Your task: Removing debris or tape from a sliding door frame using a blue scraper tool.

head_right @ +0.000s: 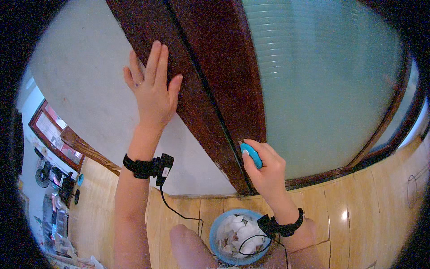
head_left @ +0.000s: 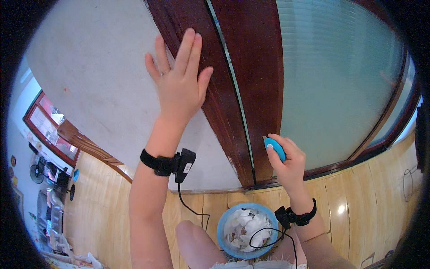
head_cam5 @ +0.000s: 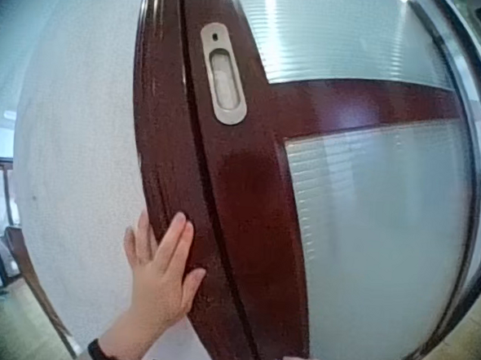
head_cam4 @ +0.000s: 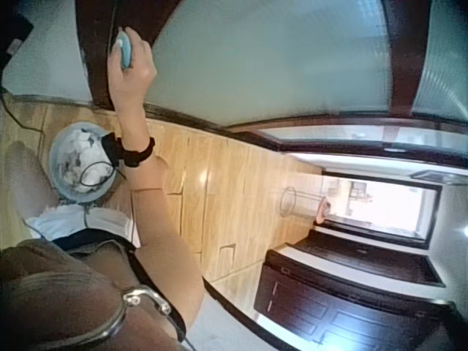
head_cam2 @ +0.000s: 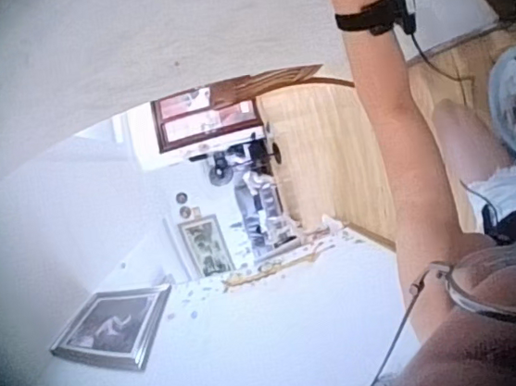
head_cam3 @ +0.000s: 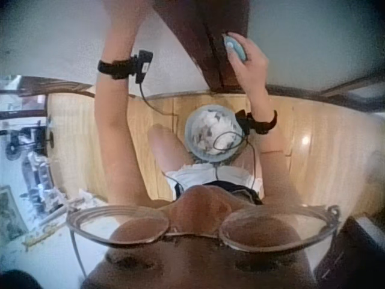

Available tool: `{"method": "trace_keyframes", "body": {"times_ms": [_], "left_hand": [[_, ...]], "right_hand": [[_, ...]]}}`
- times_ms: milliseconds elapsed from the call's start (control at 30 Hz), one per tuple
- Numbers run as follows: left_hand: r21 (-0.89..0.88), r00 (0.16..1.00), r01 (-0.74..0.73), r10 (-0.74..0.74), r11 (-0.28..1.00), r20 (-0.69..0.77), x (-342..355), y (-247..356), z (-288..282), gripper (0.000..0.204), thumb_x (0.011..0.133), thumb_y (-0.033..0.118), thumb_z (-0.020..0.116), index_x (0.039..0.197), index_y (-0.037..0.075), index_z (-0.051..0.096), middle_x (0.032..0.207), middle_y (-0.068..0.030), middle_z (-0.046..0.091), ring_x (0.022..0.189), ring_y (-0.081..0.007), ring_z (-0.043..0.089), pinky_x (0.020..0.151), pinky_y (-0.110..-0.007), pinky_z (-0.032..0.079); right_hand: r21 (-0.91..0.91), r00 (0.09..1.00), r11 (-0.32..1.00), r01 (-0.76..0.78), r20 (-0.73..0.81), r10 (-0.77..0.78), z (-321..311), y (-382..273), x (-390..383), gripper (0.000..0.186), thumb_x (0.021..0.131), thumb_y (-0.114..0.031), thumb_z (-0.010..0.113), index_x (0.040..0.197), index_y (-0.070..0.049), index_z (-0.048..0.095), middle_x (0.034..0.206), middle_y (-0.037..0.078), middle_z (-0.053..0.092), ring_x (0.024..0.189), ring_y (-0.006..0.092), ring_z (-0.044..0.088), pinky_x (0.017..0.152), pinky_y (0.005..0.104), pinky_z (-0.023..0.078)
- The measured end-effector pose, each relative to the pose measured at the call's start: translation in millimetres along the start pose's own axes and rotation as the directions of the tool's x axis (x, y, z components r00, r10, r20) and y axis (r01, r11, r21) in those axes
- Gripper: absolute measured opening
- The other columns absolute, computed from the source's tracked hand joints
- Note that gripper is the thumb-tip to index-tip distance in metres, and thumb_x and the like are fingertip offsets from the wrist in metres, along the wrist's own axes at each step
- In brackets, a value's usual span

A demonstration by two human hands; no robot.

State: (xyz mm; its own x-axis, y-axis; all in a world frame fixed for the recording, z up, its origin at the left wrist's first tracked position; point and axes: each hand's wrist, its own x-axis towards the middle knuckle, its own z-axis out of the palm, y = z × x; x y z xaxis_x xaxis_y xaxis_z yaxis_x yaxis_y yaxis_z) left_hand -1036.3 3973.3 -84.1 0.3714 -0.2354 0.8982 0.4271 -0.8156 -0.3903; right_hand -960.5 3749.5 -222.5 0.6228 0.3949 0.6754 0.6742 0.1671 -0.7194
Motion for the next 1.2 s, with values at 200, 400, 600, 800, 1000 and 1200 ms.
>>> {"method": "trace_keyframes", "body": {"times_ms": [200, 400, 600, 800, 1000, 1200], "left_hand": [[-0.025, 0.982, -0.058, 0.061, 0.998, 0.180, -41, 16, -9, 0.059, 0.080, 0.032, 0.061, 0.133, 0.011, 0.045, 0.144, 0.0011, 0.034, 0.137, -0.0406, 0.012, 0.107, -0.058, 0.000], [-0.105, 0.875, -0.166, 0.196, 0.981, 0.442, -93, 29, -19, 0.054, 0.077, 0.036, 0.064, 0.126, 0.015, 0.054, 0.142, 0.0032, 0.036, 0.134, -0.0465, 0.013, 0.105, -0.062, 0.000], [-0.256, 0.762, -0.316, 0.405, 0.914, 0.505, -130, 33, -38, 0.045, 0.079, 0.029, 0.061, 0.122, 0.016, 0.056, 0.141, 0.0021, 0.036, 0.135, -0.0279, 0.026, 0.106, -0.059, 0.004], [-0.202, 0.977, 0.157, -0.122, 0.967, 0.178, -48, -3, -26, 0.063, 0.084, 0.024, 0.056, 0.141, 0.015, 0.032, 0.151, -0.0136, 0.014, 0.137, -0.0391, 0.010, 0.104, -0.062, 0.002], [-0.158, 0.958, 0.224, -0.188, 0.962, 0.217, -50, -21, -16, 0.071, 0.087, 0.027, 0.054, 0.146, 0.016, 0.017, 0.153, -0.0140, -0.004, 0.135, -0.0460, -0.012, 0.097, -0.069, -0.006], [-0.098, 0.938, 0.166, -0.126, 0.981, 0.324, -66, -21, -19, 0.071, 0.088, 0.031, 0.053, 0.146, 0.016, 0.014, 0.152, -0.0154, -0.006, 0.137, -0.0429, -0.012, 0.099, -0.066, -0.008]], "right_hand": [[0.007, 1.000, 1.000, 0.013, -0.005, -0.013, -3, 1, -6, 0.022, 0.079, -0.004, 0.063, 0.100, -0.001, 0.063, 0.083, 0.014, 0.062, 0.069, 0.0228, 0.061, 0.063, 0.0292, 0.048], [0.011, 0.999, 0.999, 0.031, 0.011, -0.031, 1, -15, -7, 0.024, 0.079, -0.006, 0.064, 0.102, -0.001, 0.062, 0.087, 0.014, 0.063, 0.072, 0.0233, 0.062, 0.065, 0.0292, 0.048], [0.021, 0.978, 0.983, 0.181, -0.108, -0.177, 29, -36, 27, 0.024, 0.081, -0.008, 0.063, 0.104, -0.001, 0.059, 0.090, 0.015, 0.063, 0.073, 0.0250, 0.063, 0.066, 0.0314, 0.049], [-0.029, 0.945, 0.956, 0.293, -0.141, -0.294, 58, -54, 68, 0.019, 0.081, -0.008, 0.064, 0.097, -0.001, 0.056, 0.082, 0.015, 0.063, 0.068, 0.0263, 0.064, 0.060, 0.0326, 0.050], [-0.043, 0.887, 0.915, 0.400, -0.234, -0.399, 83, -49, 85, 0.018, 0.080, -0.008, 0.065, 0.095, -0.001, 0.056, 0.079, 0.016, 0.062, 0.067, 0.0268, 0.063, 0.056, 0.0334, 0.050], [-0.088, 0.903, 0.926, 0.366, -0.207, -0.376, 85, -47, 85, 0.019, 0.080, -0.007, 0.065, 0.095, -0.001, 0.056, 0.079, 0.016, 0.062, 0.068, 0.0270, 0.064, 0.058, 0.0325, 0.050]]}}
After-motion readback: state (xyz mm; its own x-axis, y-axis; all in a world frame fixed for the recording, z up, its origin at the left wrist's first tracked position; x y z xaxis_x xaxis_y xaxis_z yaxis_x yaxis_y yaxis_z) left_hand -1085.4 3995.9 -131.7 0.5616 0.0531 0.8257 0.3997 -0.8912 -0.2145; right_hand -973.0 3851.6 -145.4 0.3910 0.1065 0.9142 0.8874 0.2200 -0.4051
